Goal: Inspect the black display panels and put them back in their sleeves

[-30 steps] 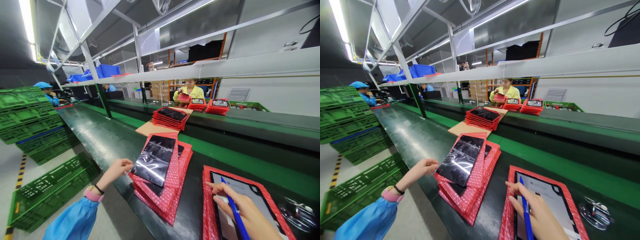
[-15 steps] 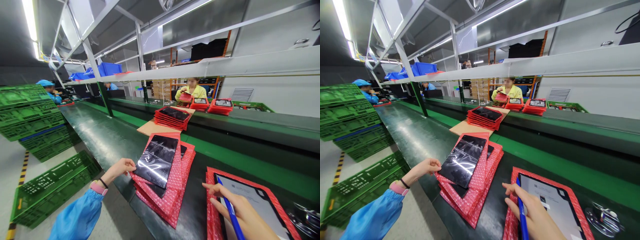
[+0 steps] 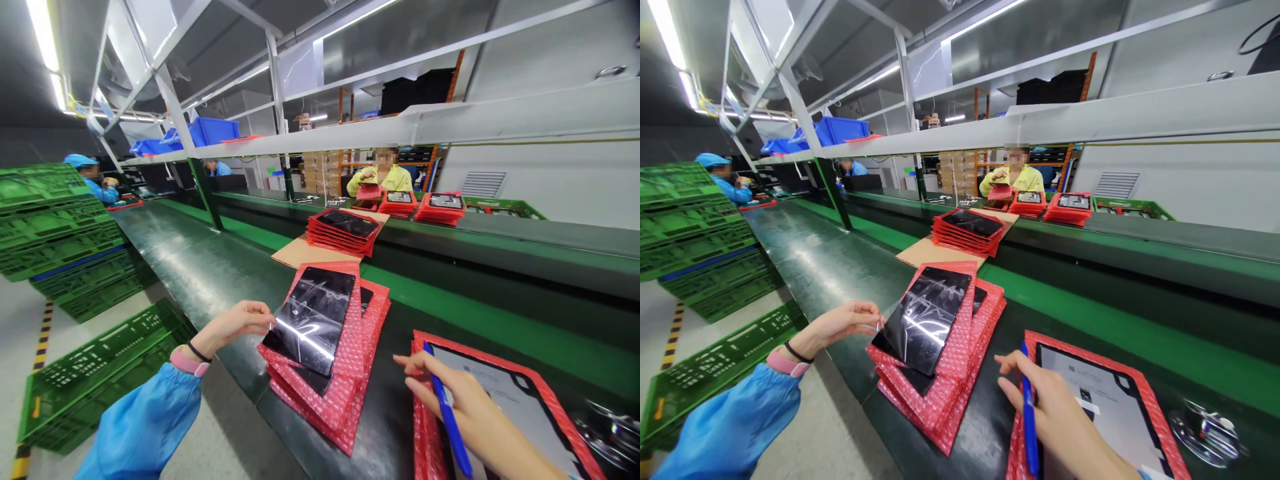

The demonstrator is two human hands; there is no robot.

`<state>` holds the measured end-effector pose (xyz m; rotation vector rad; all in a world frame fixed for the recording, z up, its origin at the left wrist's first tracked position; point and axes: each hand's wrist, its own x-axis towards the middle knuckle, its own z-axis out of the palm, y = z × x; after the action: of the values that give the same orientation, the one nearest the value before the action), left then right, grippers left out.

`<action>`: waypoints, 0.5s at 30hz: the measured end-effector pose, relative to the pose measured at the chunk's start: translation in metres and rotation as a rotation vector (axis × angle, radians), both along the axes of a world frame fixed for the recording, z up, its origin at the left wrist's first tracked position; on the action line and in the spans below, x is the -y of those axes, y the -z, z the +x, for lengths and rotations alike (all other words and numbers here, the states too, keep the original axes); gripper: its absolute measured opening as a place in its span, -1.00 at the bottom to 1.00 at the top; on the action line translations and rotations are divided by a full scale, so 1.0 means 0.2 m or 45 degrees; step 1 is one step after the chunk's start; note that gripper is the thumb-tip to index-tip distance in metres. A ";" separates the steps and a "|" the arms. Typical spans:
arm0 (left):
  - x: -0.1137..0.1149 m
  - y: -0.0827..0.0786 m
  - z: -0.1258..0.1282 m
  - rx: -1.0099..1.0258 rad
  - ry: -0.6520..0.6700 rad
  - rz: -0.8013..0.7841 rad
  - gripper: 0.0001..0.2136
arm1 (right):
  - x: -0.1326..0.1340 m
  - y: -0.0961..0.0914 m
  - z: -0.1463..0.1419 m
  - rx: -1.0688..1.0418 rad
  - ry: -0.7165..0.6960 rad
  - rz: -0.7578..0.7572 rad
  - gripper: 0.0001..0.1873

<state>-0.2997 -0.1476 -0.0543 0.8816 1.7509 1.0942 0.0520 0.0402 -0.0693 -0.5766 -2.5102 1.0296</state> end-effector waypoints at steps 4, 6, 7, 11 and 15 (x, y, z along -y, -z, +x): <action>-0.11 -0.15 0.09 0.148 0.005 0.152 -0.85 | -0.07 -0.07 -0.19 -0.101 0.000 -0.053 -0.85; -0.18 -0.22 0.13 0.180 0.008 0.208 -0.83 | -0.15 -0.11 -0.29 -0.158 0.045 -0.071 -0.88; -0.21 -0.25 0.15 0.185 0.014 0.233 -0.83 | -0.19 -0.12 -0.34 -0.176 0.060 -0.071 -0.90; -0.30 -0.36 0.24 0.190 0.086 0.332 -0.84 | -0.40 -0.16 -0.55 -0.237 0.076 -0.084 -0.97; -0.32 -0.46 0.33 0.204 0.188 0.457 -0.84 | -0.55 -0.16 -0.79 -0.223 -0.065 -0.136 -0.81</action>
<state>-0.2331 -0.0826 0.0380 1.0882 1.3581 1.3636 -0.1057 0.1500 -0.0374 -0.4332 -2.3396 1.1848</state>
